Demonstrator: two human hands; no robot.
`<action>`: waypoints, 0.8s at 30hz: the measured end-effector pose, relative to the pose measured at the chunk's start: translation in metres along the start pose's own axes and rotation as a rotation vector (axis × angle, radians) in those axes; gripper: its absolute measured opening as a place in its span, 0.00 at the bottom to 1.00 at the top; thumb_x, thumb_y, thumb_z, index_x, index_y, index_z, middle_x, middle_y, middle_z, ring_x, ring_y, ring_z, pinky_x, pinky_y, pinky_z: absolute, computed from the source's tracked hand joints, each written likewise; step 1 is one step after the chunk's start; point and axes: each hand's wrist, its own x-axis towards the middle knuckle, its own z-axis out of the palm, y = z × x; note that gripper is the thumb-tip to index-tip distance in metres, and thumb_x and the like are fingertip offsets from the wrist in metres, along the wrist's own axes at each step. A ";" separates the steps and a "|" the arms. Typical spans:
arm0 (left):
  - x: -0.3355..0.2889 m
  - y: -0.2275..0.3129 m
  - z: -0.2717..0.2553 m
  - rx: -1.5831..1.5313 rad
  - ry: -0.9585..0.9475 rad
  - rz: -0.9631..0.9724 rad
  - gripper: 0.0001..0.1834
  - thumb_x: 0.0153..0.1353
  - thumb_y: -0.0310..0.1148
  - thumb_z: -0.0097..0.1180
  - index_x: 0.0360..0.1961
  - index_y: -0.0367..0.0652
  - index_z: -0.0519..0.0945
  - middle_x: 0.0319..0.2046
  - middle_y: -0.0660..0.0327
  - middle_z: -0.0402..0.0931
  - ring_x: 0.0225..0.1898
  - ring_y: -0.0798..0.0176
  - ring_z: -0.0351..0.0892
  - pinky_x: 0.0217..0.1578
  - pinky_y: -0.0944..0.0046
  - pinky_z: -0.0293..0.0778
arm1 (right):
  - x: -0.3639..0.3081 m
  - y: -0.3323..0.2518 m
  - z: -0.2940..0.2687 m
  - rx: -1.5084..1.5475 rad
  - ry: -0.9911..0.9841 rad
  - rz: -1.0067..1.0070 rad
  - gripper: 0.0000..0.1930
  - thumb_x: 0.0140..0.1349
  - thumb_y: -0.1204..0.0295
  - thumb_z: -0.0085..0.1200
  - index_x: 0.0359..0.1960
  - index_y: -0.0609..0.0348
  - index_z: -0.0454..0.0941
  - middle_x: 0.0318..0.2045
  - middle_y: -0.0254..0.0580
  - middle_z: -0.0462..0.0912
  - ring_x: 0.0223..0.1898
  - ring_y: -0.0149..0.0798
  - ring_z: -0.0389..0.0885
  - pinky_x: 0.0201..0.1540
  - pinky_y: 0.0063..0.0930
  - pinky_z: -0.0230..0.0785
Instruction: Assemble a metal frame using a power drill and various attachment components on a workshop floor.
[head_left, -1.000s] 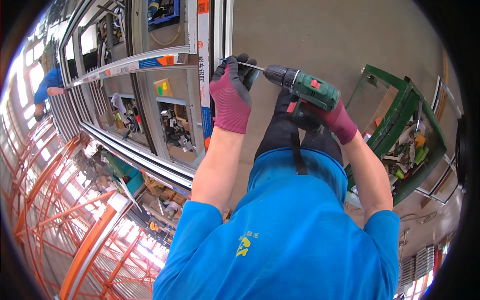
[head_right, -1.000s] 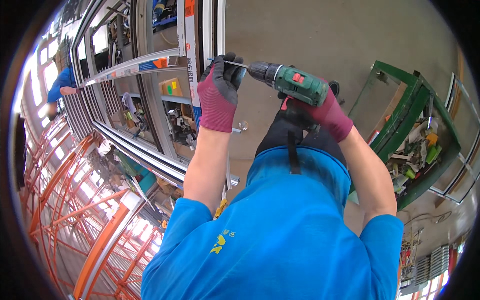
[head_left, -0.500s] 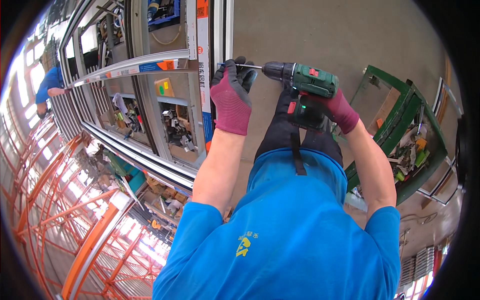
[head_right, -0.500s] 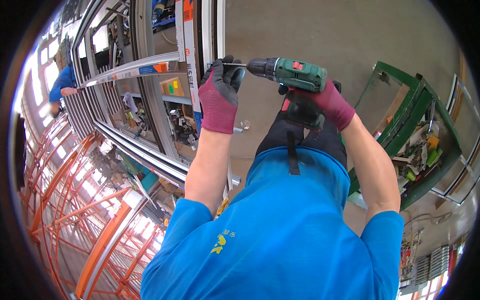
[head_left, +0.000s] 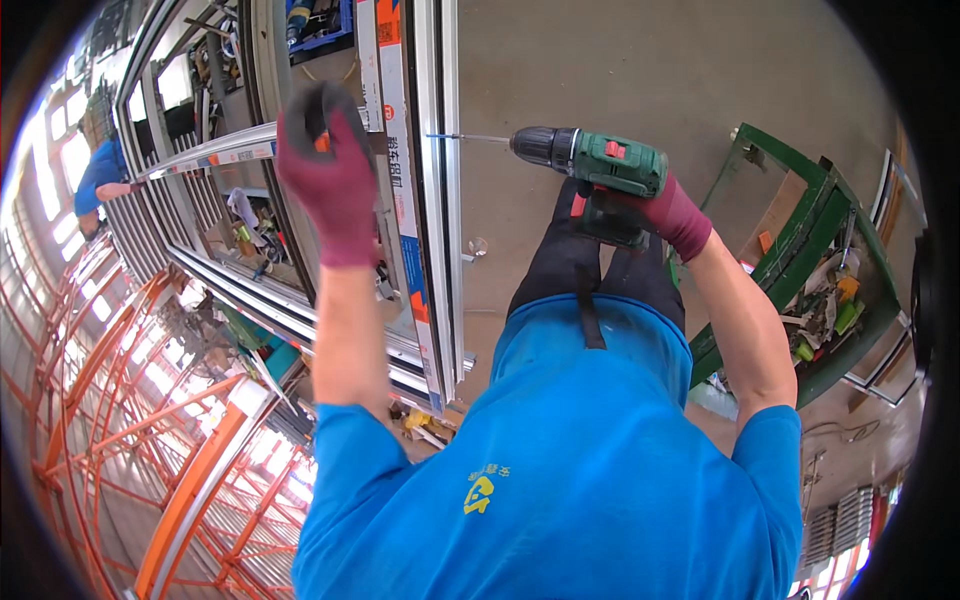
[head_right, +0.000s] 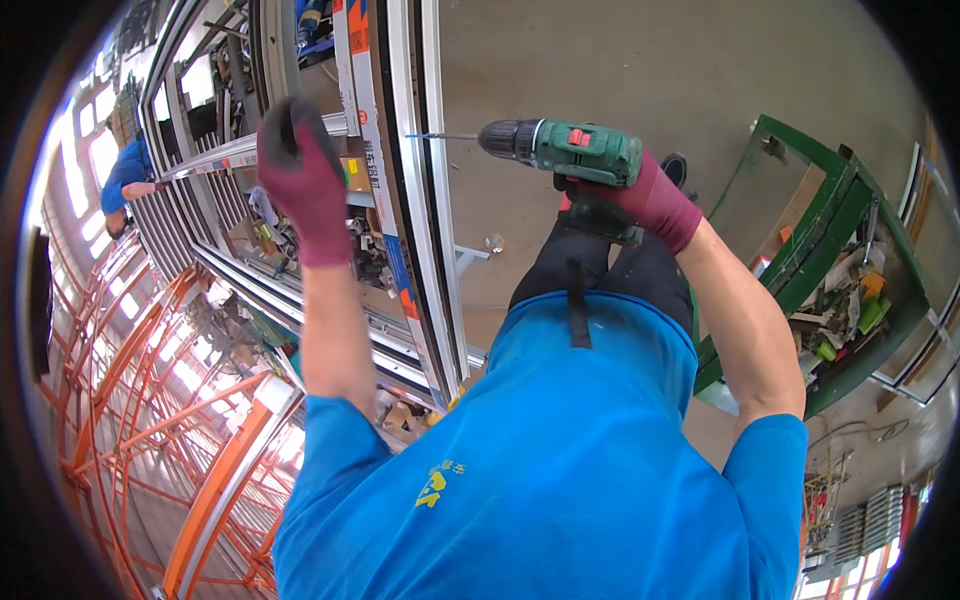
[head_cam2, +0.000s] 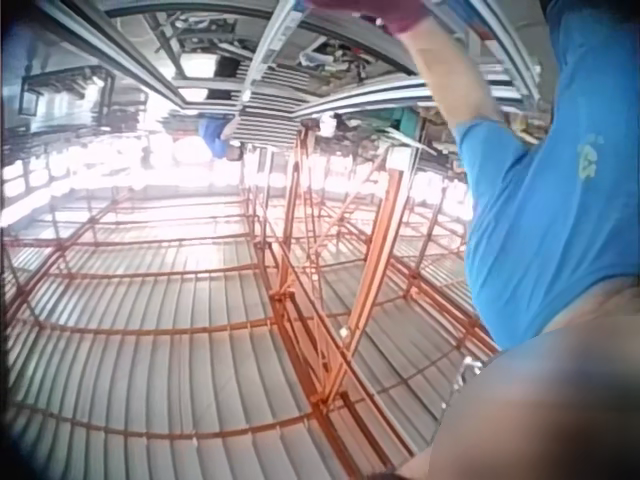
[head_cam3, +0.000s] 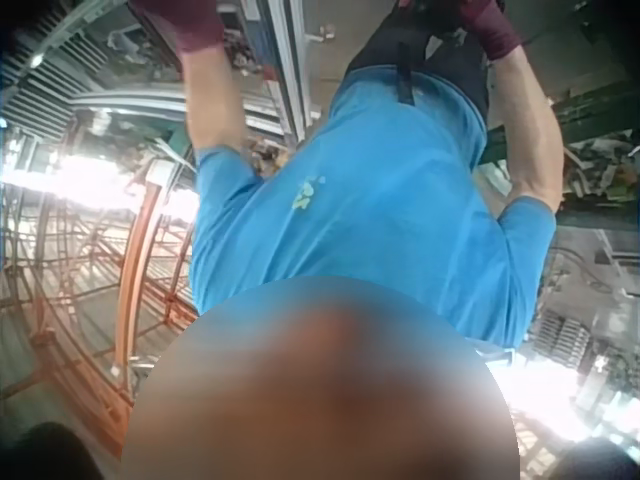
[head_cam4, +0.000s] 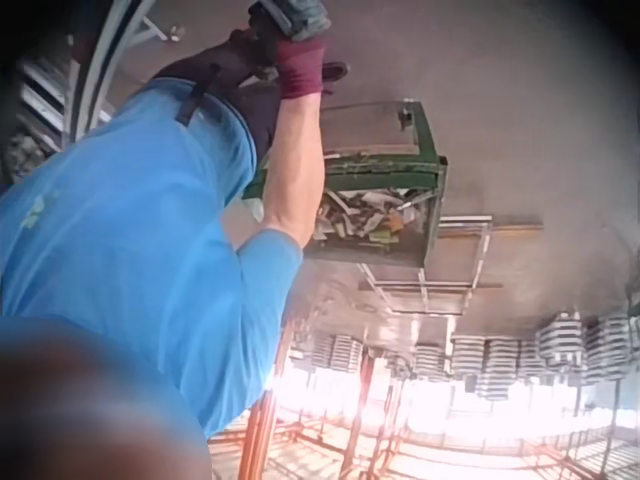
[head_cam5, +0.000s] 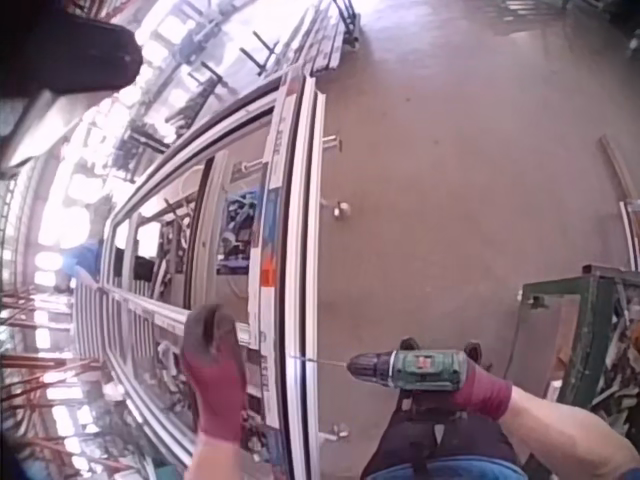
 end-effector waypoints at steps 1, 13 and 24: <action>0.021 -0.013 0.004 0.071 -0.117 0.088 0.10 0.72 0.33 0.59 0.47 0.38 0.84 0.40 0.54 0.87 0.40 0.62 0.87 0.43 0.62 0.81 | 0.001 0.000 0.000 0.004 -0.002 0.001 0.14 0.62 0.82 0.63 0.50 0.60 0.84 0.40 0.38 0.90 0.43 0.32 0.87 0.50 0.32 0.79; 0.038 -0.037 0.044 0.358 -0.359 -0.032 0.24 0.70 0.54 0.58 0.43 0.39 0.83 0.32 0.48 0.86 0.38 0.43 0.87 0.44 0.49 0.78 | 0.014 0.017 0.000 -0.174 0.035 -0.175 0.23 0.52 0.83 0.69 0.52 0.61 0.83 0.43 0.50 0.89 0.44 0.51 0.88 0.52 0.36 0.79; 0.036 -0.033 0.043 0.323 -0.351 -0.011 0.19 0.71 0.48 0.59 0.43 0.39 0.83 0.32 0.50 0.86 0.37 0.45 0.88 0.42 0.52 0.79 | 0.031 0.017 -0.013 -0.193 -0.111 -0.222 0.32 0.48 0.80 0.66 0.60 0.63 0.79 0.50 0.51 0.87 0.50 0.53 0.86 0.58 0.42 0.76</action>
